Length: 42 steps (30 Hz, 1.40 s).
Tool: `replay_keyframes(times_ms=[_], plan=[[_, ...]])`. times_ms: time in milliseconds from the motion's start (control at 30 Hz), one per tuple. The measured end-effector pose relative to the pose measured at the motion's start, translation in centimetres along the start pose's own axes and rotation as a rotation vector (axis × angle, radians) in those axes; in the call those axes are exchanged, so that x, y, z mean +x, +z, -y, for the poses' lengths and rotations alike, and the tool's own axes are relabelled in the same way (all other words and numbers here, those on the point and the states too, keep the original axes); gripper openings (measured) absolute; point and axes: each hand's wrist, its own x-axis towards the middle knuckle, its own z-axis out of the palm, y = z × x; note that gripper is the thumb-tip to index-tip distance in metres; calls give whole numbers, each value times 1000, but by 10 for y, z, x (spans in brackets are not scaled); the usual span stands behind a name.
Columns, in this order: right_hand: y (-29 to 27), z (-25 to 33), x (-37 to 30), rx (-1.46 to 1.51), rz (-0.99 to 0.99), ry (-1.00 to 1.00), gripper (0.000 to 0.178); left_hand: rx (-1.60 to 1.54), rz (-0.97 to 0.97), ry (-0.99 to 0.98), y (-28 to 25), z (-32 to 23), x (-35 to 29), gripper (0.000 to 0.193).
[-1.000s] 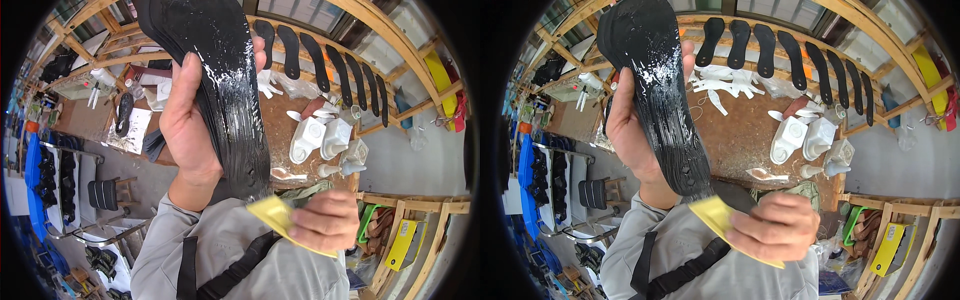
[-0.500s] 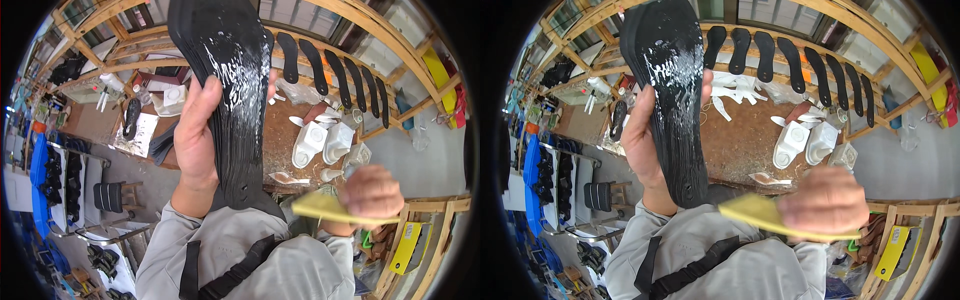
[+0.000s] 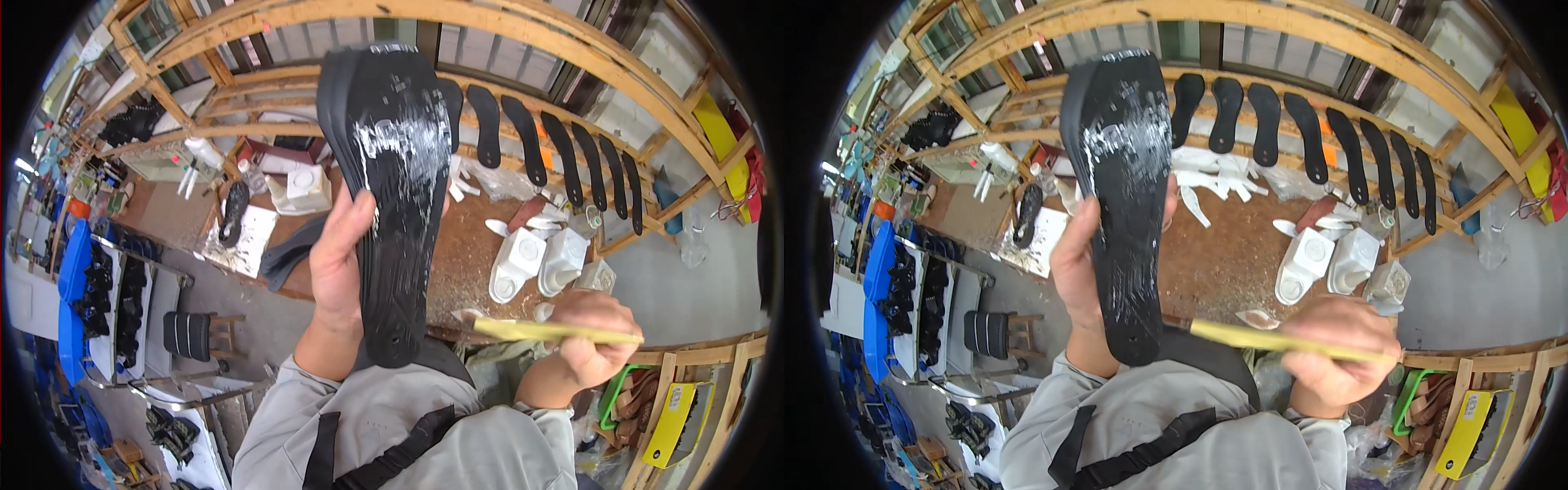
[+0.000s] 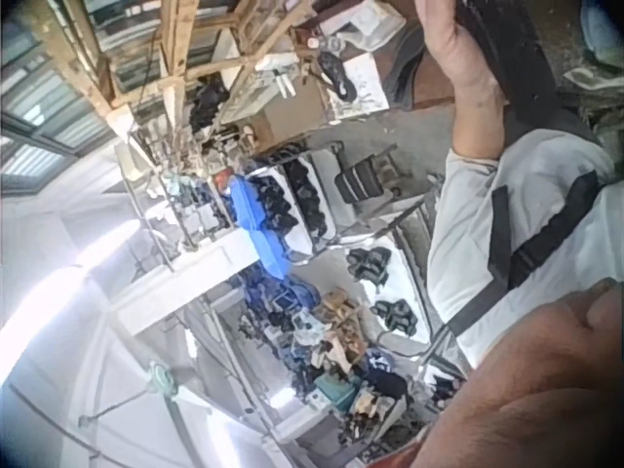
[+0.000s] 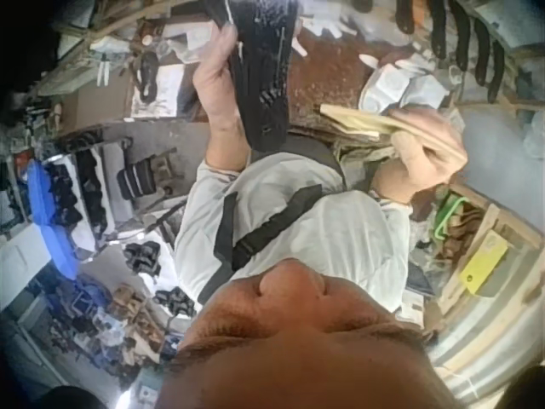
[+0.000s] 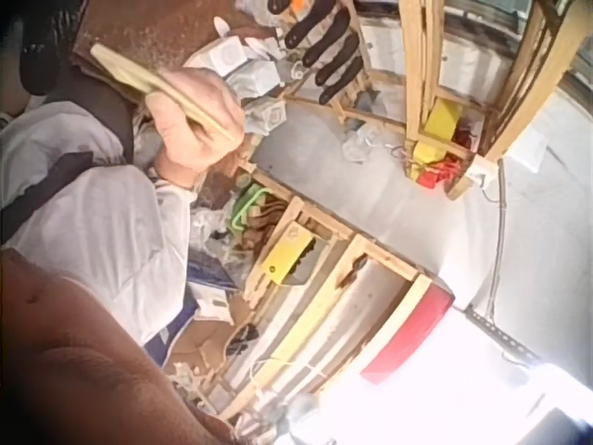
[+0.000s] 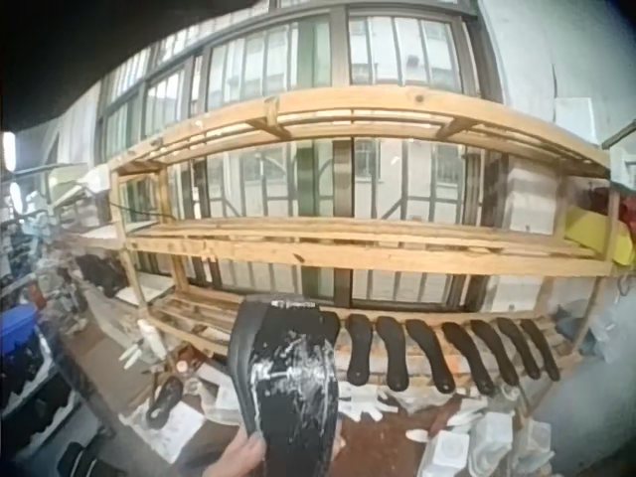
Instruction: Applying a liquid adhesive to the bottom surface of multiple shoe soles using a brush.
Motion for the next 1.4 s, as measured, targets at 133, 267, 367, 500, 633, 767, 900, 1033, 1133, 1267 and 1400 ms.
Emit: replay_keyframes(times_ms=[133, 267, 367, 500, 633, 767, 900, 1033, 1133, 1267, 1400], plan=[[50, 7, 7, -100, -284, 324, 19, 106, -44, 23, -8, -1, 3, 48], [78, -14, 25, -398, -16, 149, 23, 167, -96, 47, -19, -10, 7, 46], [87, -50, 26, -446, -383, 126, 20, 223, -78, 67, -32, -23, 16, 46], [94, -52, 41, -337, -504, 218, 17, 112, -9, -44, -51, -49, 40, 49], [89, -82, 29, -213, -541, 310, 19, -601, 117, -304, -99, -87, 64, 53], [96, -104, 20, -231, -587, 432, 18, -917, 193, -408, -125, -94, 81, 54], [107, -115, 16, -299, -529, 512, 20, -990, 176, -414, -133, -105, 96, 53], [100, -126, 3, -363, -552, 543, 20, -711, 77, -344, -136, -109, 112, 48], [89, -139, -14, -309, -534, 611, 17, -190, -27, -283, -170, -111, 142, 46], [81, -148, -21, -281, -570, 671, 16, 284, -97, -216, -232, -99, 221, 37], [77, -157, -24, -295, -588, 676, 18, 428, -183, -213, -264, -66, 298, 32]])
